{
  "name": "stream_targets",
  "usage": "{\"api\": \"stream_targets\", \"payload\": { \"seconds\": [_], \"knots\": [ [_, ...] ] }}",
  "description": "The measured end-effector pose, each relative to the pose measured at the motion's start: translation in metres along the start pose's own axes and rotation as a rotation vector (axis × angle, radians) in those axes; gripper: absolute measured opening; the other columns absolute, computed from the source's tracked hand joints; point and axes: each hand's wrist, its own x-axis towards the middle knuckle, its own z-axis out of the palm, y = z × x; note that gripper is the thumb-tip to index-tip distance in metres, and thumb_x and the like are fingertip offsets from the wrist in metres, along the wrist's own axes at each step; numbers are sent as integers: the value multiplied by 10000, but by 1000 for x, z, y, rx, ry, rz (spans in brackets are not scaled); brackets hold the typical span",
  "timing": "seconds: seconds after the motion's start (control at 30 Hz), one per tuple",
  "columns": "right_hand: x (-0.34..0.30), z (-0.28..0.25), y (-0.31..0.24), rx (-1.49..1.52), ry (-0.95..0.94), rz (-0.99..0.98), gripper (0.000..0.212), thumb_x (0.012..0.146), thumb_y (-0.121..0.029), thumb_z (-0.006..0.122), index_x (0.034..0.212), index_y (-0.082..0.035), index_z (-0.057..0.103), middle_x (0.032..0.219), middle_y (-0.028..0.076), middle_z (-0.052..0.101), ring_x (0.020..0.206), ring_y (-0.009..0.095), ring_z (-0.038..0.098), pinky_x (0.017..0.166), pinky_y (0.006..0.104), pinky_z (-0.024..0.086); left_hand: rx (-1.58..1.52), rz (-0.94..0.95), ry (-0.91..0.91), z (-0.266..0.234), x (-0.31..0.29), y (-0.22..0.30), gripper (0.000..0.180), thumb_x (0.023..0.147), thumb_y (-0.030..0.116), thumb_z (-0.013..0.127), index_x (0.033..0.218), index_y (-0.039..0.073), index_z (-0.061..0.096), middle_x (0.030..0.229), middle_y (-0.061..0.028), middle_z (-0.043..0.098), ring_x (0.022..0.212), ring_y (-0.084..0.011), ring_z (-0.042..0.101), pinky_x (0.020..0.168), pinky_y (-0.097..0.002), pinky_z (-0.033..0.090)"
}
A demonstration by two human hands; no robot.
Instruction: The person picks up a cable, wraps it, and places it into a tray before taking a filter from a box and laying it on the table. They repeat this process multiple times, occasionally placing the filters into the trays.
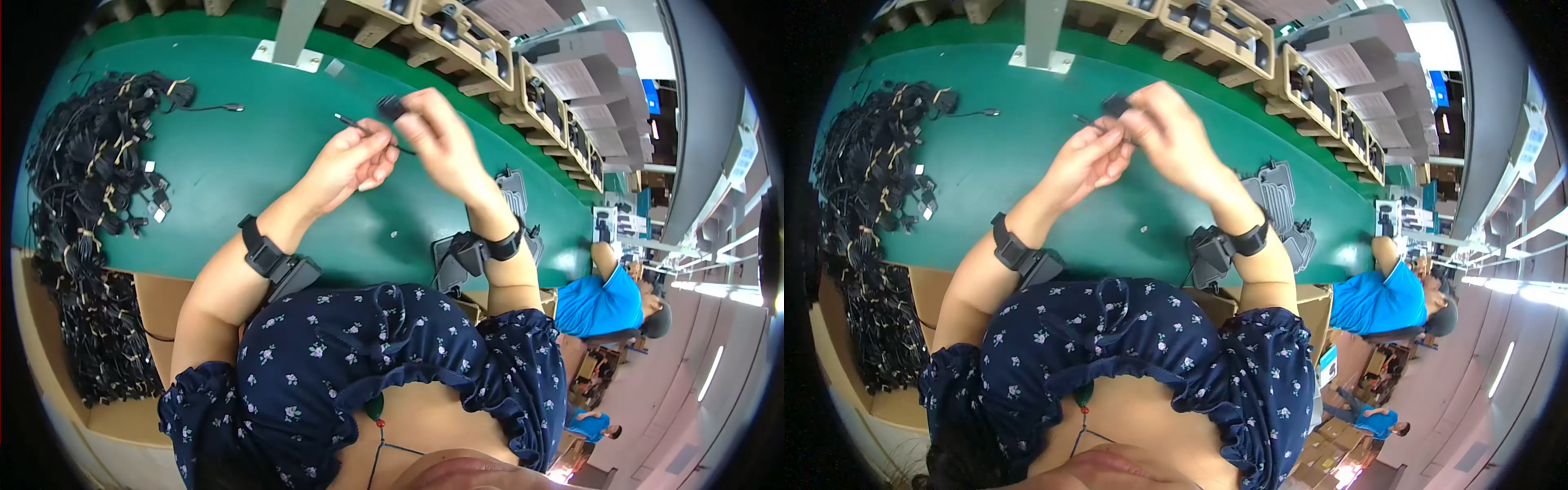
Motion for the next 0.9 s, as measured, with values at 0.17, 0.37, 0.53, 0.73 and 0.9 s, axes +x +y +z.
{"api": "stream_targets", "payload": {
  "seconds": [0.17,0.37,0.53,0.73,0.9],
  "knots": [
    [-25,2,-8,-246,-197,19,359,787,-83,546,1141,-88,485,1026,136,587,830,337,597,647,380,500,263,-69,-110,1,-1,-5,190,897,99,452,1054,-7,471,916,-129,571,795,-174,581,694,-273,487],
    [-52,-27,29,-284,-172,109,322,836,-135,536,1155,-121,500,894,130,635,791,302,615,640,361,503,418,-115,3,10,0,-7,353,878,104,496,1202,9,390,1052,-143,543,875,-178,571,792,-289,472],
    [-50,-95,79,-628,248,293,325,883,-337,465,1112,-118,538,892,143,630,798,317,613,678,379,492,596,-159,-1,-1,-2,-3,366,869,117,517,1209,29,413,1026,-93,550,834,-136,558,728,-249,458],
    [-28,-189,154,-857,481,715,406,870,-461,407,1011,-142,614,867,172,626,853,372,579,724,428,453,623,-232,22,6,-6,0,325,864,101,512,1174,29,447,991,-76,551,794,-118,545,689,-237,450],
    [-6,-211,207,-917,161,831,418,839,-480,431,1023,-155,620,926,159,626,900,352,578,772,421,447,567,-234,85,8,-10,-1,298,868,99,506,1151,20,453,958,-74,560,767,-119,547,674,-242,455]
  ]
}}
